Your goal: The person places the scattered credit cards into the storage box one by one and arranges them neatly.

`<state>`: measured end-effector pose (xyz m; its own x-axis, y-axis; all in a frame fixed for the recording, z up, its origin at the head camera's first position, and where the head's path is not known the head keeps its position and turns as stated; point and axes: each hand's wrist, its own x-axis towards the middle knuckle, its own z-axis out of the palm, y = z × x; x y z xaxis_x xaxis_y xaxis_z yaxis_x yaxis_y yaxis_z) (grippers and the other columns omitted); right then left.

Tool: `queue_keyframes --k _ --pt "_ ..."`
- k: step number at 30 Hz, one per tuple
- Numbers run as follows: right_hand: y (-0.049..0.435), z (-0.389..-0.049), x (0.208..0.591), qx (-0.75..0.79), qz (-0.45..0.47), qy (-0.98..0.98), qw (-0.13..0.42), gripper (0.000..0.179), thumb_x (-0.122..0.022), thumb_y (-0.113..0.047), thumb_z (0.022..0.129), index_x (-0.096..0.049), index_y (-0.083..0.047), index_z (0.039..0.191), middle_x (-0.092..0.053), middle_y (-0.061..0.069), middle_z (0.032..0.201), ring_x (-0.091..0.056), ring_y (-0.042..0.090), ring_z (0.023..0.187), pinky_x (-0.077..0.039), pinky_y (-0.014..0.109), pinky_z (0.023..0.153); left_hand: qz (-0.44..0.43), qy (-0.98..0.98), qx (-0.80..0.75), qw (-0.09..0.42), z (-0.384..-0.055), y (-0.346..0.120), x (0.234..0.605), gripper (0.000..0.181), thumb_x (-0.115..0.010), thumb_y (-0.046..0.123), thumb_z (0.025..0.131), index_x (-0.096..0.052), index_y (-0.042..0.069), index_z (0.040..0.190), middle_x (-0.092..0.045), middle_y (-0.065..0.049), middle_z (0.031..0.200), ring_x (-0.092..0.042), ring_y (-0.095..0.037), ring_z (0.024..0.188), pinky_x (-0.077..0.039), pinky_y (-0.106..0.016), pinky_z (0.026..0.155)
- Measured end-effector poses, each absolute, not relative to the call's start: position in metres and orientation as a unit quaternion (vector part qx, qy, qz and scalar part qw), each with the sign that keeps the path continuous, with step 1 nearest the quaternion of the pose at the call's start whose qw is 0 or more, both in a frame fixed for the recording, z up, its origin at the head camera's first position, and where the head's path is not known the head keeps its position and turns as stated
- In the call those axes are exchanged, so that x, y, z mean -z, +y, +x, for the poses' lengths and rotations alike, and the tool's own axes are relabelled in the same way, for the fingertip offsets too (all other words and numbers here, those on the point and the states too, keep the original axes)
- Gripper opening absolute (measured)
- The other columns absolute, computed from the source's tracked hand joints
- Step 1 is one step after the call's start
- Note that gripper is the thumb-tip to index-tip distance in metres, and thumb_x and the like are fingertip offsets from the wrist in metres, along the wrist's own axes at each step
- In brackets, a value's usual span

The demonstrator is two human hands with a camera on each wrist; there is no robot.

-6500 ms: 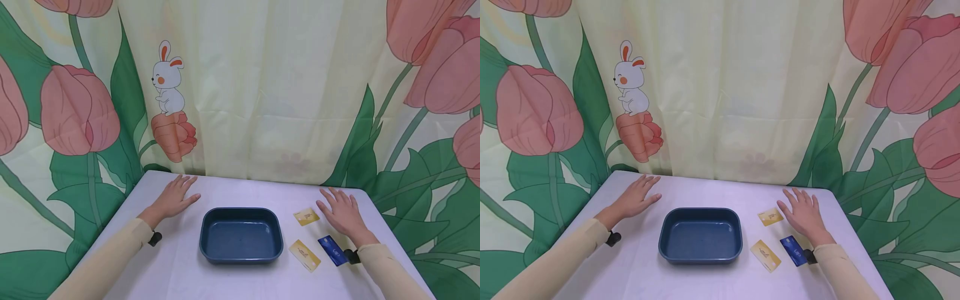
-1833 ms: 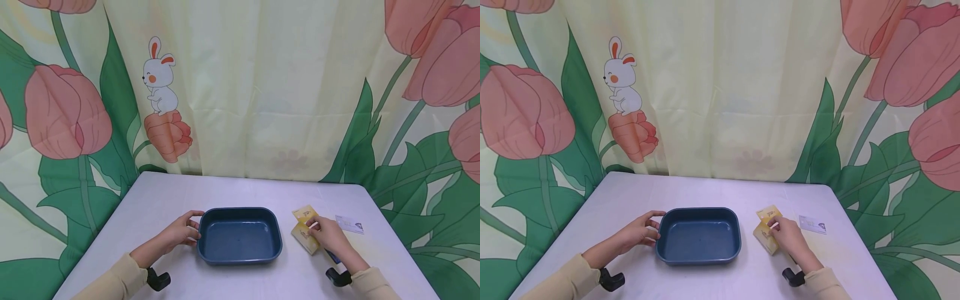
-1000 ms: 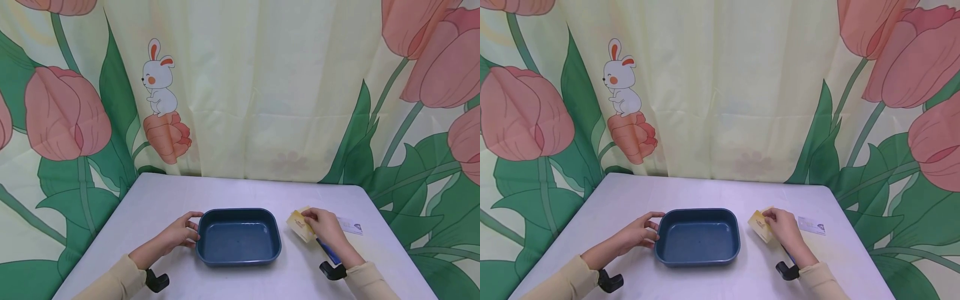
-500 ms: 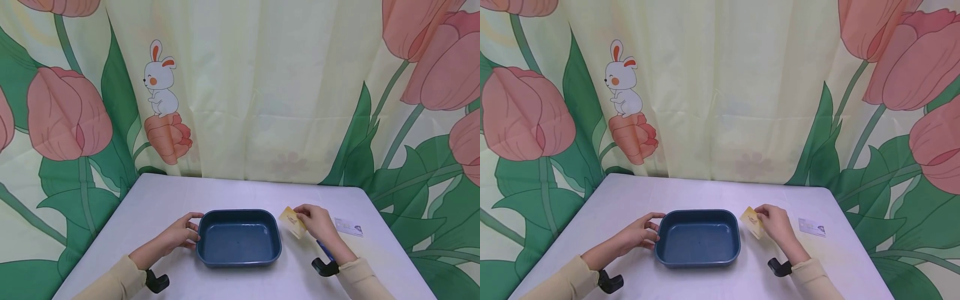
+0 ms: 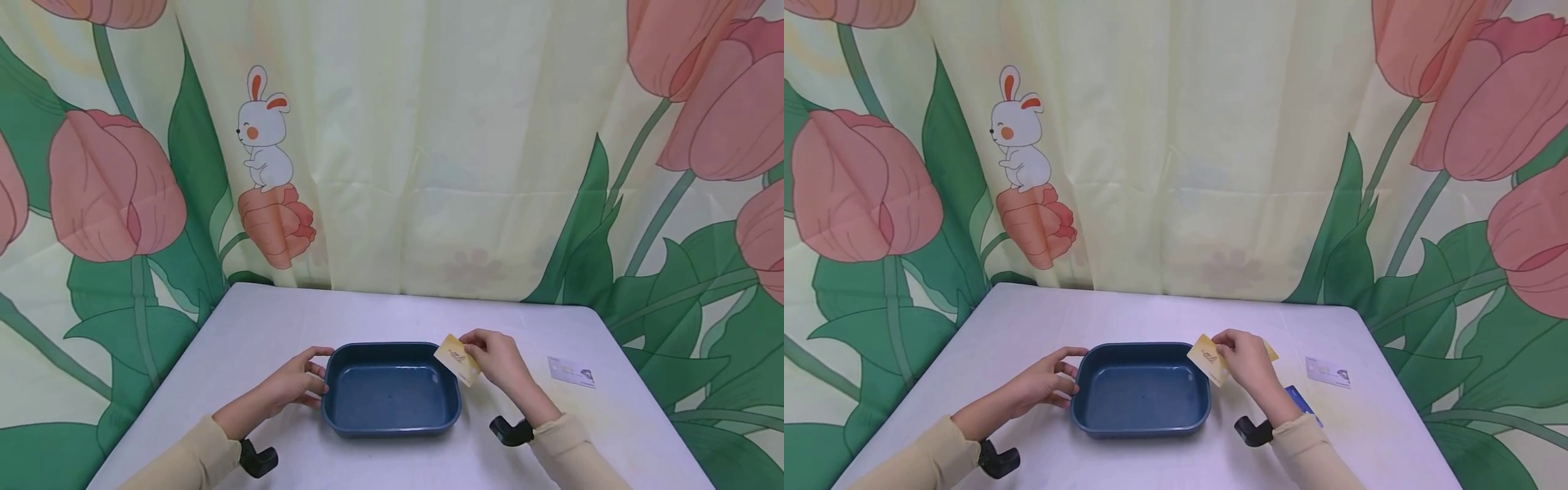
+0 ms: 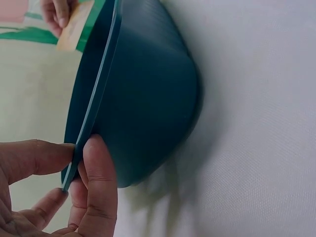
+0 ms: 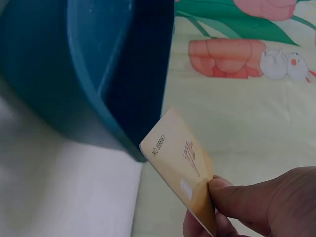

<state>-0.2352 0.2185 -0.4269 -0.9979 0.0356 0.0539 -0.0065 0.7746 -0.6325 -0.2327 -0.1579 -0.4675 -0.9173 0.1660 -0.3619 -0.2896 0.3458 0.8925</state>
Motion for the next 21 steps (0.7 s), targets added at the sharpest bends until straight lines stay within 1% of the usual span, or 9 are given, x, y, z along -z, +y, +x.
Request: queue_keyframes --k 4,14,21 --pt "0.207 -0.239 0.426 -0.339 0.001 -0.94 0.032 0.016 -0.067 -0.006 0.097 -0.077 -0.006 0.109 -0.076 0.01 0.105 -0.066 0.021 0.09 -0.058 0.037 0.077 -0.039 0.793 -0.573 0.201 -0.232 -0.159 0.468 0.077 -0.07 -0.008 0.081 -0.045 0.011 0.151 -0.057 -0.018 0.111 -0.065 -0.026 0.081 -0.063 -0.038 0.067" --pt "0.188 -0.243 0.428 -0.352 0.009 -0.935 0.029 0.014 -0.069 -0.006 0.096 -0.078 -0.008 0.107 -0.076 0.008 0.105 -0.066 0.02 0.091 -0.06 0.039 0.082 -0.038 0.789 -0.58 0.199 -0.232 -0.159 0.469 0.077 -0.071 -0.009 0.081 -0.046 0.011 0.151 -0.057 -0.017 0.11 -0.064 -0.026 0.081 -0.063 -0.038 0.065" --pt "0.179 -0.243 0.429 -0.361 0.018 -0.932 0.023 0.013 -0.07 -0.006 0.096 -0.078 -0.009 0.104 -0.076 0.005 0.102 -0.064 0.018 0.087 -0.058 0.035 0.078 -0.036 0.79 -0.58 0.195 -0.232 -0.159 0.47 0.077 -0.071 -0.009 0.081 -0.046 0.011 0.151 -0.057 -0.017 0.109 -0.064 -0.026 0.081 -0.063 -0.038 0.065"
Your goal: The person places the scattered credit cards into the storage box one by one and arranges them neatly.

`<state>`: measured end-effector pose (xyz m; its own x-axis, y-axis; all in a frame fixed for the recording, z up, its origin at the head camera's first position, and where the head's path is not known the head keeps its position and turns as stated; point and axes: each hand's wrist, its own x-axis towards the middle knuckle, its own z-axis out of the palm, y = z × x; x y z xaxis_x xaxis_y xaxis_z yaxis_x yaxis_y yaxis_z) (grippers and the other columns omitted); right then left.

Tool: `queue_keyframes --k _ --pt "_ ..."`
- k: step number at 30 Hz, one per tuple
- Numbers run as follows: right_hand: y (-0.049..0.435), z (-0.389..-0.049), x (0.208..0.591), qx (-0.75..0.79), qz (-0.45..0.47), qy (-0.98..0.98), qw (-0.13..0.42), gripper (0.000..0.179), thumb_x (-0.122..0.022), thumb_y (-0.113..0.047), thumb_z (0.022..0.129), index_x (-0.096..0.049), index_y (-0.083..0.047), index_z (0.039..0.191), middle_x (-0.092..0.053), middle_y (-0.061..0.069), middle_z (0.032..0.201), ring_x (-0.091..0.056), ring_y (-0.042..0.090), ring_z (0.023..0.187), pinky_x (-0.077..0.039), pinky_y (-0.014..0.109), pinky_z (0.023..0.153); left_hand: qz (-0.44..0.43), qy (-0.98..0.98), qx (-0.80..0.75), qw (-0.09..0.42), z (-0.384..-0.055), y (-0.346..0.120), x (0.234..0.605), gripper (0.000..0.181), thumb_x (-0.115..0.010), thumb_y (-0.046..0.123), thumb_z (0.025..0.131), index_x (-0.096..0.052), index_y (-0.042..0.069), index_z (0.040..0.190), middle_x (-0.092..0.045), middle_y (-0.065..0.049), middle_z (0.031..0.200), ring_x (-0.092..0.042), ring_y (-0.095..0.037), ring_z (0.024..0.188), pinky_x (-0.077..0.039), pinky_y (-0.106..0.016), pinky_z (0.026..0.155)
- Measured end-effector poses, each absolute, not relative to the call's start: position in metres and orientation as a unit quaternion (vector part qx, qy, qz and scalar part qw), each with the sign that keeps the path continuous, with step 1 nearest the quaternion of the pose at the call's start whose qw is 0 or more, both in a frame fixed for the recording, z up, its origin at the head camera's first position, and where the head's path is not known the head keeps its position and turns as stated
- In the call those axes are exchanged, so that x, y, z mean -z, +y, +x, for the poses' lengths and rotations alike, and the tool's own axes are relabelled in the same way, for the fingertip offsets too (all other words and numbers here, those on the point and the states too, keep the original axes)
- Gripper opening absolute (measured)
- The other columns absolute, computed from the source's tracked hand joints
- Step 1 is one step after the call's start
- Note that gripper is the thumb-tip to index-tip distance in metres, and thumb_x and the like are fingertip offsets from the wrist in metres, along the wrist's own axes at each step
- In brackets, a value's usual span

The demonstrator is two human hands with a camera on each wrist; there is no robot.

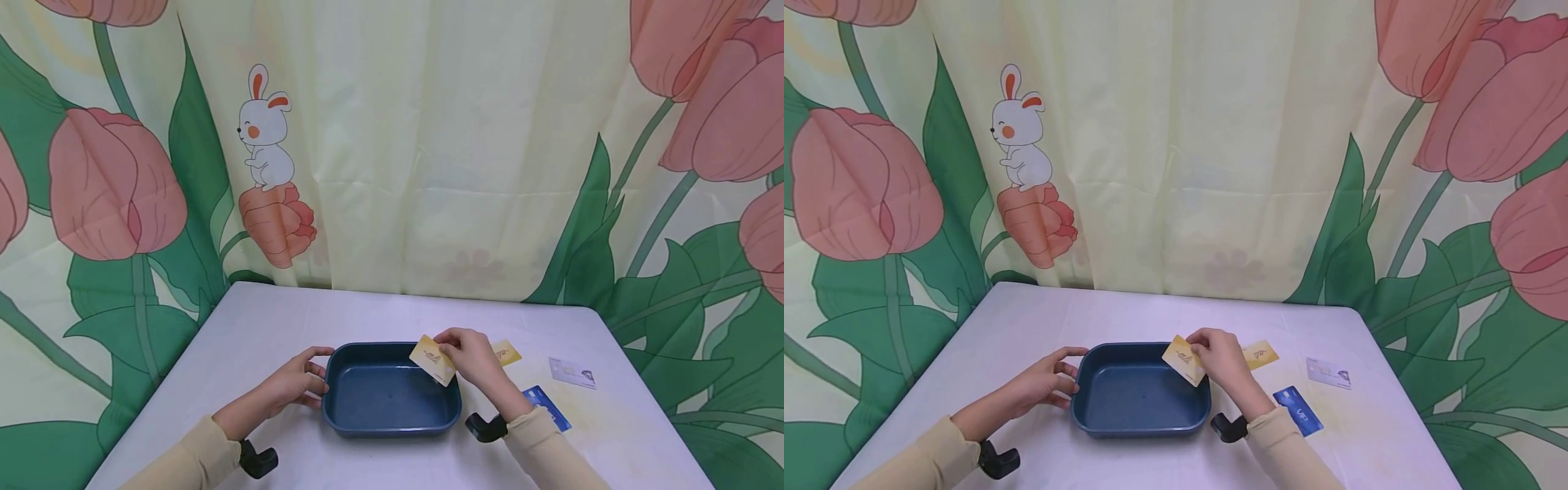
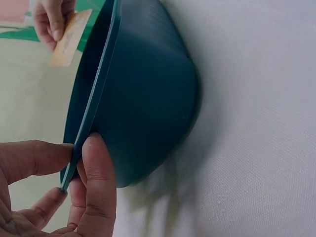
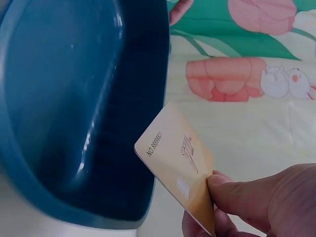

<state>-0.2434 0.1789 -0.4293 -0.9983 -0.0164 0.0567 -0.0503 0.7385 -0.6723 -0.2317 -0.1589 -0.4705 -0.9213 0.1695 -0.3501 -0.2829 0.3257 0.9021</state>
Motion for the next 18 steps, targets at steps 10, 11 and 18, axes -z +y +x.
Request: queue_keyframes --k 10,11,18 --pt "0.17 -0.244 0.431 -0.363 0.041 -0.931 0.019 0.013 -0.07 -0.007 0.096 -0.078 -0.01 0.105 -0.076 0.004 0.102 -0.064 0.017 0.088 -0.058 0.036 0.081 -0.034 0.788 -0.581 0.201 -0.231 -0.159 0.467 0.076 -0.07 -0.008 0.082 -0.046 0.011 0.151 -0.056 -0.016 0.109 -0.064 -0.025 0.081 -0.063 -0.038 0.065" --pt "0.168 -0.244 0.432 -0.363 0.044 -0.931 0.02 0.013 -0.07 -0.006 0.096 -0.078 -0.01 0.105 -0.076 0.004 0.102 -0.064 0.016 0.087 -0.057 0.036 0.08 -0.034 0.788 -0.58 0.201 -0.232 -0.159 0.468 0.076 -0.07 -0.008 0.082 -0.046 0.011 0.151 -0.056 -0.016 0.109 -0.064 -0.025 0.081 -0.063 -0.038 0.065" --pt "0.158 -0.242 0.436 -0.37 0.06 -0.927 0.024 0.013 -0.071 -0.005 0.094 -0.079 -0.011 0.103 -0.076 0.002 0.097 -0.061 0.014 0.082 -0.053 0.031 0.074 -0.035 0.79 -0.578 0.202 -0.231 -0.159 0.469 0.076 -0.07 -0.007 0.082 -0.046 0.011 0.151 -0.056 -0.017 0.11 -0.064 -0.025 0.082 -0.063 -0.038 0.065"
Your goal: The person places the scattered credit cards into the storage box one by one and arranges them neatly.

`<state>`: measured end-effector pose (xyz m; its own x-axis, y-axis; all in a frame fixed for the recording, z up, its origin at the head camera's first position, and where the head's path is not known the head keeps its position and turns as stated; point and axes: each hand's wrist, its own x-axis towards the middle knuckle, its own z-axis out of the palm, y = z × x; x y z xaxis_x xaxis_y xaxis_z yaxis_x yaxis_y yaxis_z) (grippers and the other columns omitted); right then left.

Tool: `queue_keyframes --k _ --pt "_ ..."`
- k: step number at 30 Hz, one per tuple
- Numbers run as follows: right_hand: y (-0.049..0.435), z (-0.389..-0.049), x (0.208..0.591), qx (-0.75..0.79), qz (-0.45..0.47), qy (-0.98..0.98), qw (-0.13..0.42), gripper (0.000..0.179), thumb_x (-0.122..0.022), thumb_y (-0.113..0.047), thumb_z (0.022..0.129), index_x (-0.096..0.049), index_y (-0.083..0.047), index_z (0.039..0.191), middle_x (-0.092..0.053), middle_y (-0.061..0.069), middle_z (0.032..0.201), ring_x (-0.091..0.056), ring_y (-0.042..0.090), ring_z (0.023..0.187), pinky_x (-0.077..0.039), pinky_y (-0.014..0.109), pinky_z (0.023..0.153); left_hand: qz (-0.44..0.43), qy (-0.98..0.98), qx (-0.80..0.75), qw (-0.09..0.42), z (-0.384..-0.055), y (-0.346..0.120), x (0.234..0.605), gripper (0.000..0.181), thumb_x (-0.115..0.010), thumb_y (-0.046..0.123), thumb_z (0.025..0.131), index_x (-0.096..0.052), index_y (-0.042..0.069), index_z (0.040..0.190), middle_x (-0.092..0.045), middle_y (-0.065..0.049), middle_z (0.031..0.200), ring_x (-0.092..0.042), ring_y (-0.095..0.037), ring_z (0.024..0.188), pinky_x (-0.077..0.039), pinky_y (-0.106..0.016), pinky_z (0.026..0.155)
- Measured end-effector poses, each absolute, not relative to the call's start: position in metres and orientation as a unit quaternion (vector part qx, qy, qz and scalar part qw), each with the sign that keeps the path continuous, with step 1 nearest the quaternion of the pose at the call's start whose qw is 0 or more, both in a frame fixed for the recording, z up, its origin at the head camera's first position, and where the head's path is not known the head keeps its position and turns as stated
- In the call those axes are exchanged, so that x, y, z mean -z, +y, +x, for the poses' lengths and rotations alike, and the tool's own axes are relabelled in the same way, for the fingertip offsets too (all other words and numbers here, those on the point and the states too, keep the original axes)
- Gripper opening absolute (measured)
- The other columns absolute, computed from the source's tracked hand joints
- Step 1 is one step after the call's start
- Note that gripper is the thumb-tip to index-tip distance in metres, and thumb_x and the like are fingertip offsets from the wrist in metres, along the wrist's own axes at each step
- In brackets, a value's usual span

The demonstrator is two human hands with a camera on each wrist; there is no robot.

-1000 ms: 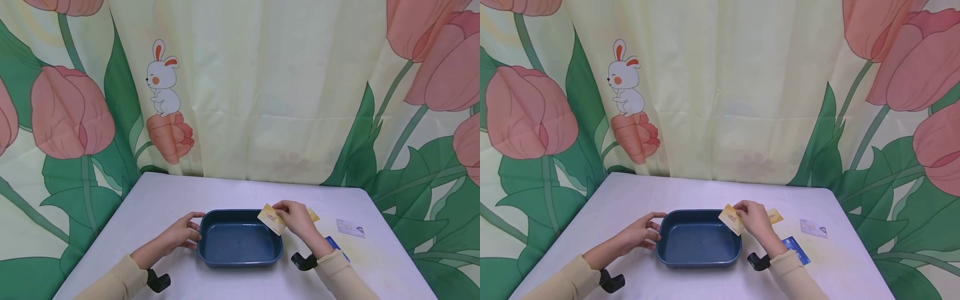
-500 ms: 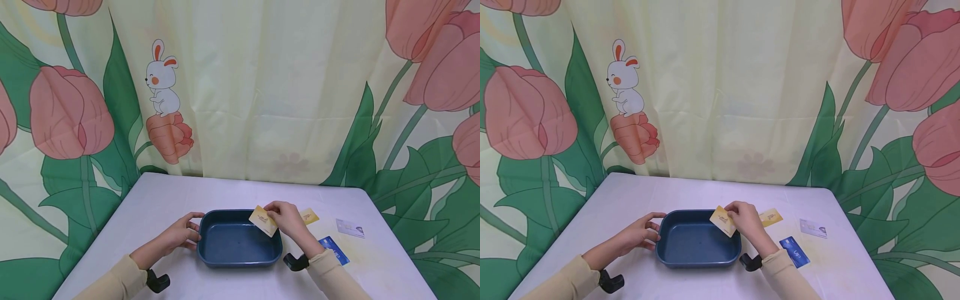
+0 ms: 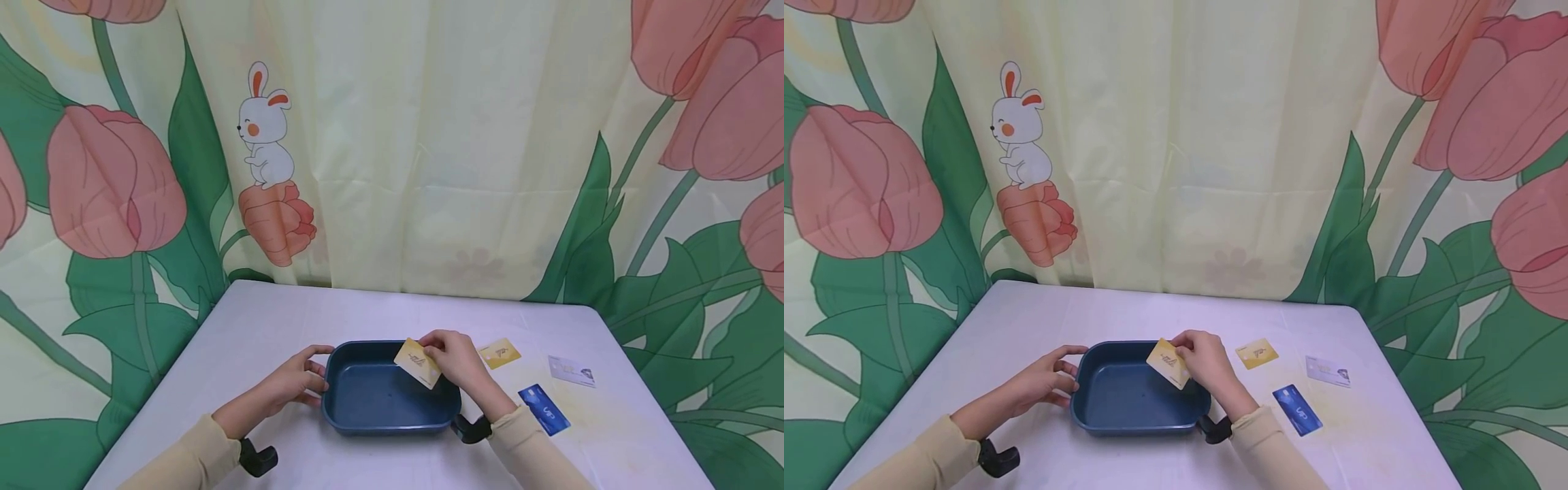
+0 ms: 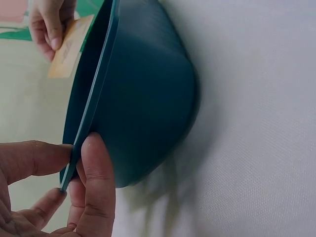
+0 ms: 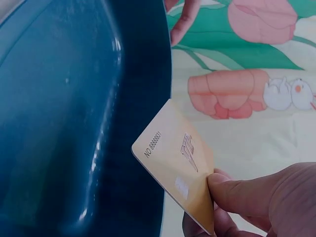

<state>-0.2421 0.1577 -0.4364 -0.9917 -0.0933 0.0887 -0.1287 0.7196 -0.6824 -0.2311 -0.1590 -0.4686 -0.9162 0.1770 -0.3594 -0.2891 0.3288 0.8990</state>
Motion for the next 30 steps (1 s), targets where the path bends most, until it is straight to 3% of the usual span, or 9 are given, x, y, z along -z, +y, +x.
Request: queue_keyframes --k 30 --pt "0.12 -0.24 0.459 -0.377 0.125 -0.918 0.004 0.011 -0.071 -0.006 0.094 -0.08 -0.009 0.099 -0.076 0.005 0.096 -0.059 0.012 0.079 -0.052 0.027 0.069 -0.034 0.788 -0.582 0.2 -0.231 -0.159 0.468 0.076 -0.07 -0.007 0.082 -0.045 0.01 0.151 -0.057 -0.017 0.11 -0.065 -0.025 0.083 -0.063 -0.038 0.065"
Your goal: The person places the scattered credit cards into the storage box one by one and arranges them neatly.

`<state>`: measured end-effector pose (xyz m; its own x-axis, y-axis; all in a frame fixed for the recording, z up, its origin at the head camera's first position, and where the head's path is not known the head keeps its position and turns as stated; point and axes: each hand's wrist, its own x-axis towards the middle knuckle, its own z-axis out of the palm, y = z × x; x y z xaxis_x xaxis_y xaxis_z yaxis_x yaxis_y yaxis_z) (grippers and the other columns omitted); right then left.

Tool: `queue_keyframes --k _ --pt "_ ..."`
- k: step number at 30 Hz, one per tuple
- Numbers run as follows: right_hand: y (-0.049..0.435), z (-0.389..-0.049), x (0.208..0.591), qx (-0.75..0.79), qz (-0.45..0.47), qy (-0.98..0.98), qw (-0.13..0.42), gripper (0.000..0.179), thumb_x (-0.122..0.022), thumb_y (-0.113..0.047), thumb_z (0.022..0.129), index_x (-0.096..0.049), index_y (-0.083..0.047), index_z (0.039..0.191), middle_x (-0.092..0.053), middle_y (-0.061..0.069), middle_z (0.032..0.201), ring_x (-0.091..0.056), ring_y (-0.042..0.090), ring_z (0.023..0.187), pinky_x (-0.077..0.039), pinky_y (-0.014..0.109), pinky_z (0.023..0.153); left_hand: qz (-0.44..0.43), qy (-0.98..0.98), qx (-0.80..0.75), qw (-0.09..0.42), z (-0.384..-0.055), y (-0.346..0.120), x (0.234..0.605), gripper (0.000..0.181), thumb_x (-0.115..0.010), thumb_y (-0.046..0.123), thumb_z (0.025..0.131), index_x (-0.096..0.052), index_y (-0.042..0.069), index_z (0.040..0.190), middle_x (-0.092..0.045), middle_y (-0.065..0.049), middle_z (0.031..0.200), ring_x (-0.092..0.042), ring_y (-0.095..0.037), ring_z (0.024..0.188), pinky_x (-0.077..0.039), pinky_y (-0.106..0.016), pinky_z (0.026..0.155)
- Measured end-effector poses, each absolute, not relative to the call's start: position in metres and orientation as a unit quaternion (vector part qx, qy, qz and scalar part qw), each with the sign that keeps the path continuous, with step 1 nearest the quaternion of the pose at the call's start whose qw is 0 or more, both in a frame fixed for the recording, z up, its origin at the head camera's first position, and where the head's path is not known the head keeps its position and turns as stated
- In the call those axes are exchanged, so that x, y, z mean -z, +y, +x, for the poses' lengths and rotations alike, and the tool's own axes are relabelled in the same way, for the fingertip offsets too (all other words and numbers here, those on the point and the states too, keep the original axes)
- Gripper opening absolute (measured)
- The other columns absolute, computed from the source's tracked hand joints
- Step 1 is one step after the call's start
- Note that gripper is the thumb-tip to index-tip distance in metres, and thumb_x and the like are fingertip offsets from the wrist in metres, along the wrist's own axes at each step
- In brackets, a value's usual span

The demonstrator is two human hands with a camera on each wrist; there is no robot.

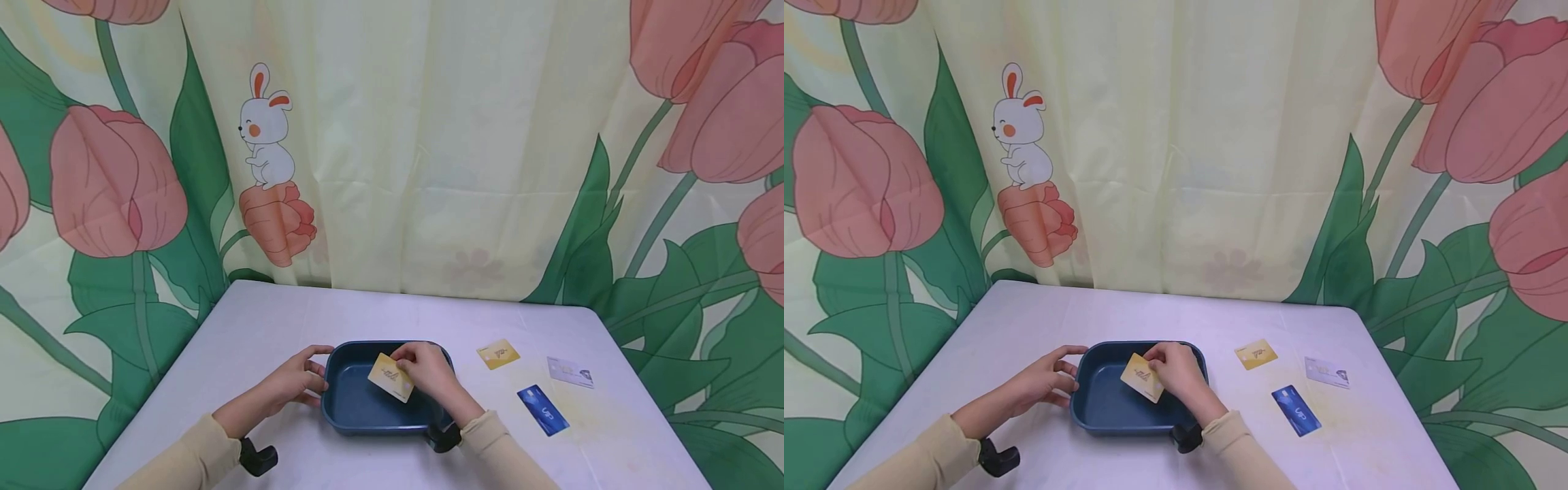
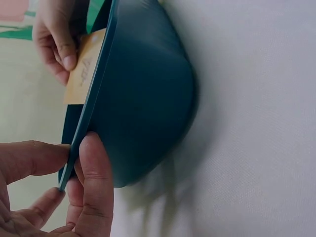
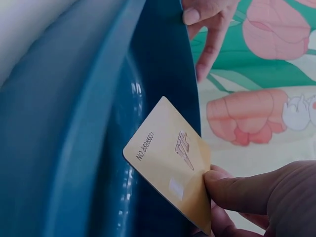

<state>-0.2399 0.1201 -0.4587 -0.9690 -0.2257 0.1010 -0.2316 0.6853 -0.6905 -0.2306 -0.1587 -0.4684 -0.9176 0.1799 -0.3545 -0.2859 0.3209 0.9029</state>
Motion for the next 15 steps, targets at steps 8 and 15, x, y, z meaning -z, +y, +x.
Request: queue_keyframes --k 8,15 --pt "0.11 -0.239 0.46 -0.373 0.148 -0.916 -0.008 0.012 -0.07 -0.005 0.094 -0.079 -0.009 0.1 -0.076 0.005 0.097 -0.059 0.012 0.08 -0.053 0.027 0.07 -0.037 0.785 -0.585 0.201 -0.23 -0.159 0.469 0.076 -0.07 -0.007 0.082 -0.046 0.011 0.151 -0.057 -0.016 0.11 -0.065 -0.025 0.082 -0.063 -0.037 0.064" --pt "0.1 -0.237 0.464 -0.377 0.161 -0.912 -0.026 0.012 -0.07 -0.005 0.095 -0.079 -0.009 0.101 -0.074 0.004 0.095 -0.057 0.011 0.077 -0.051 0.025 0.067 -0.037 0.784 -0.586 0.203 -0.231 -0.159 0.471 0.075 -0.07 -0.006 0.083 -0.045 0.012 0.152 -0.057 -0.017 0.11 -0.066 -0.025 0.082 -0.063 -0.037 0.064"
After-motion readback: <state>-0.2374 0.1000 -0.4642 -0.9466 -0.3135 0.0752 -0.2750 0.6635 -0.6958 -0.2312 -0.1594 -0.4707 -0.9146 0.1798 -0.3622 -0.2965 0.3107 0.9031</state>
